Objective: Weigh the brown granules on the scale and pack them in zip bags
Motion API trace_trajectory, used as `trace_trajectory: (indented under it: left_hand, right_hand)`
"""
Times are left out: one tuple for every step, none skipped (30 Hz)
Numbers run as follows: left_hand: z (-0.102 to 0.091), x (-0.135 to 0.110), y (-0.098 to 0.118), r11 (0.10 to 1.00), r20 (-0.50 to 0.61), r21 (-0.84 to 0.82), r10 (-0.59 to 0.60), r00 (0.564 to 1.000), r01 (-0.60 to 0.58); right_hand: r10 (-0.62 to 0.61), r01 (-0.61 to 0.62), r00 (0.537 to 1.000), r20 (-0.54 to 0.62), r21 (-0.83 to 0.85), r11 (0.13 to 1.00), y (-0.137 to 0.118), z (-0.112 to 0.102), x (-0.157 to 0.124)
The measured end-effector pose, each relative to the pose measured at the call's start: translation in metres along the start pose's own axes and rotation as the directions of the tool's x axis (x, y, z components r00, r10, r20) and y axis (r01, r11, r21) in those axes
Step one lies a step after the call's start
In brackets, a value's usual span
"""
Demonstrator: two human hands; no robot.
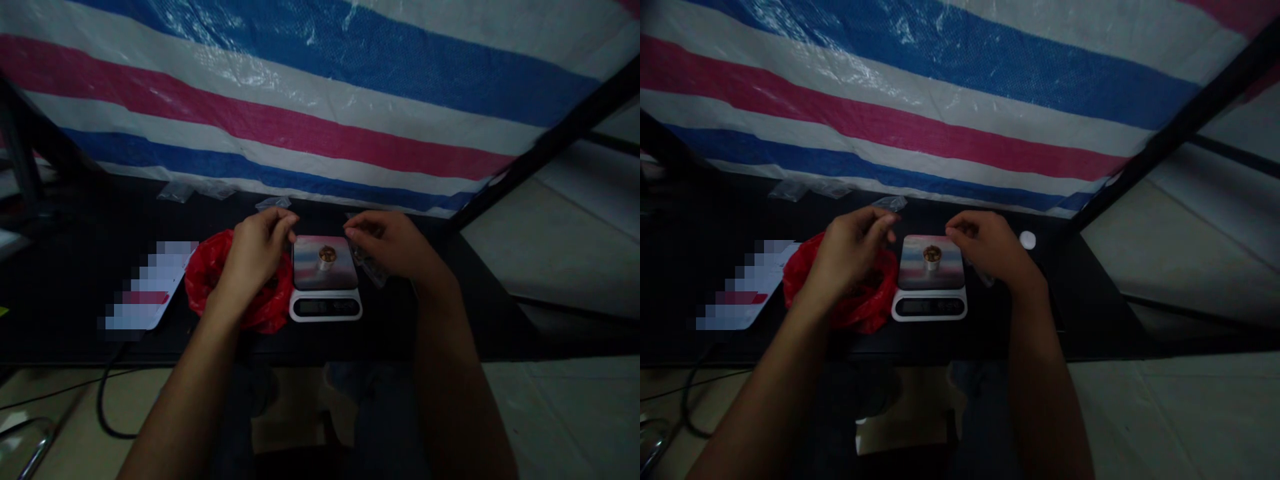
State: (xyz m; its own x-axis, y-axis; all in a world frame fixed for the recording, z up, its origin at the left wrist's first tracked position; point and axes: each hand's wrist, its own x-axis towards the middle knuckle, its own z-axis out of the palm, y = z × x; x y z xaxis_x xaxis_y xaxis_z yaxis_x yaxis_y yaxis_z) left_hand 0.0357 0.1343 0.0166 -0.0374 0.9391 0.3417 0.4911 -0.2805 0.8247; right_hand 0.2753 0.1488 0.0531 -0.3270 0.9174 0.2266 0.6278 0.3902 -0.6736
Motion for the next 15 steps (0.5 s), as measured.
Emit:
trace_trajectory:
  left_hand:
    - [-0.002, 0.000, 0.001, 0.999, -0.031, 0.041, 0.000, 1.000, 0.001]
    - [-0.004, -0.001, 0.002, 0.997, -0.056, 0.076, -0.004, 0.998, 0.008]
    - [-0.005, -0.001, 0.004, 0.995, -0.073, 0.102, -0.011, 0.997, 0.018]
    - [-0.007, -0.002, 0.005, 0.992, -0.079, 0.122, -0.020, 0.997, 0.029]
    - [-0.009, -0.002, 0.007, 0.989, -0.082, 0.140, -0.031, 0.996, 0.042]
    - [-0.011, -0.001, 0.008, 0.985, -0.082, 0.162, -0.040, 0.996, 0.053]
    - [-0.013, 0.000, 0.008, 0.980, -0.078, 0.191, -0.043, 0.996, 0.057]
    - [-0.014, 0.003, 0.007, 0.973, -0.069, 0.227, -0.039, 0.997, 0.054]
    - [-0.016, 0.006, 0.005, 0.965, -0.054, 0.260, -0.028, 0.998, 0.041]
    - [-0.018, 0.011, 0.001, 0.957, -0.031, 0.290, -0.009, 0.999, 0.017]
    - [-0.019, 0.017, -0.003, 0.948, -0.017, 0.317, 0.020, 1.000, -0.013]
    - [-0.020, 0.025, -0.010, 0.943, 0.019, 0.327, 0.053, 0.998, -0.056]
    - [-0.020, 0.034, -0.016, 0.932, 0.049, 0.346, 0.095, 0.994, -0.106]
    - [-0.020, 0.045, -0.024, 0.909, 0.051, 0.393, 0.133, 0.990, -0.142]
    - [-0.019, 0.057, -0.032, 0.882, 0.069, 0.448, 0.133, 0.989, -0.149]
  right_hand:
    - [0.010, -0.010, 0.999, -0.040, -0.007, 1.000, 0.001, -0.003, 0.000]
    - [0.017, -0.018, 0.997, -0.075, -0.015, 1.000, 0.002, -0.005, 0.000]
    - [0.022, -0.024, 0.994, -0.104, -0.023, 0.999, 0.003, -0.008, 0.000]
    - [0.024, -0.028, 0.992, -0.125, -0.032, 0.999, 0.004, -0.011, 0.000]
    - [0.025, -0.031, 0.990, -0.139, -0.043, 0.999, 0.005, -0.013, -0.001]
    - [0.024, -0.032, 0.989, -0.148, -0.053, 0.998, 0.006, -0.015, -0.001]
    - [0.023, -0.032, 0.988, -0.150, -0.061, 0.998, 0.007, -0.017, -0.001]
    - [0.021, -0.031, 0.988, -0.151, -0.067, 0.997, 0.008, -0.018, -0.001]
    - [0.019, -0.030, 0.989, -0.146, -0.073, 0.997, 0.009, -0.019, -0.001]
    - [0.018, -0.029, 0.990, -0.138, -0.077, 0.997, 0.010, -0.019, -0.001]
    - [0.022, -0.032, 0.992, -0.126, -0.077, 0.996, 0.011, -0.018, 0.000]
    - [0.032, -0.039, 0.994, -0.107, -0.073, 0.997, 0.012, -0.017, 0.000]
    - [0.047, -0.052, 0.996, -0.081, -0.063, 0.997, 0.013, -0.017, 0.000]
    - [0.066, -0.069, 0.997, -0.048, -0.050, 0.996, 0.013, -0.015, 0.000]
    - [0.085, -0.086, 0.996, -0.014, -0.035, 0.996, 0.013, -0.014, 0.000]
